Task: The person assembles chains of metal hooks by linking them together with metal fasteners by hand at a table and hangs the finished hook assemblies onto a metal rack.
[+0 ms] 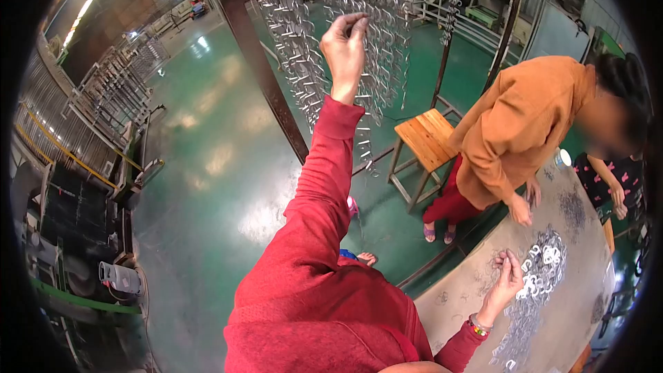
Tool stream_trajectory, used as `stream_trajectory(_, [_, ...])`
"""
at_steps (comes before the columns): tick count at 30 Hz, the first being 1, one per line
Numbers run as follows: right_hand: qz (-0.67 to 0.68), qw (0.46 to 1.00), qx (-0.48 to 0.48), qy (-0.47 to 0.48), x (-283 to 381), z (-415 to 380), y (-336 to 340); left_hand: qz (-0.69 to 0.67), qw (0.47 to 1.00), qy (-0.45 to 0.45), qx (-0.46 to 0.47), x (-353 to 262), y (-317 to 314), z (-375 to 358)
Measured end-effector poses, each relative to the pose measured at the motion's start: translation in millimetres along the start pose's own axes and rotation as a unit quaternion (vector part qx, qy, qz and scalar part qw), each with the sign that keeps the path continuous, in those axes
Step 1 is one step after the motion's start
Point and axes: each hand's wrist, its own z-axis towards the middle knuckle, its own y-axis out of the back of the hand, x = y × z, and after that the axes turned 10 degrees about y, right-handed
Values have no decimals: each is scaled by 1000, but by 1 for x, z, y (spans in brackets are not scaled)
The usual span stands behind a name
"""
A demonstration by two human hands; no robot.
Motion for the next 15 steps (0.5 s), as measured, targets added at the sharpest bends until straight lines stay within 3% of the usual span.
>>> stream_trajectory(2, [-14, 1000, -5, -3, -1, -2, 7, 53, 997, -12, -49, 4, 5, 12])
stream_trajectory(3, [9, 1000, -19, -11, -13, 9, -15, 97, 992, -63, -58, 10, -4, 47])
stream_trajectory(6, [27, 999, -34, -27, -18, 13, -20, 120, 986, -49, -106, 16, -11, 75])
stream_trajectory(7, [32, 999, -21, -36, -22, 11, -22, 146, 970, -132, -143, 28, -10, 90])
stream_trajectory(11, [60, 995, 3, -74, -35, 2, -35, 175, 964, -84, -179, 61, -8, 133])
stream_trajectory(13, [79, 993, 1, -93, -37, -5, -55, 226, 927, -175, -243, 79, -6, 164])
stream_trajectory(14, [82, 991, 5, -102, -40, -12, -61, 202, 936, -146, -247, 84, -5, 171])
stream_trajectory(15, [87, 990, 8, -110, -46, -17, -68, 221, 928, -184, -238, 99, 1, 191])
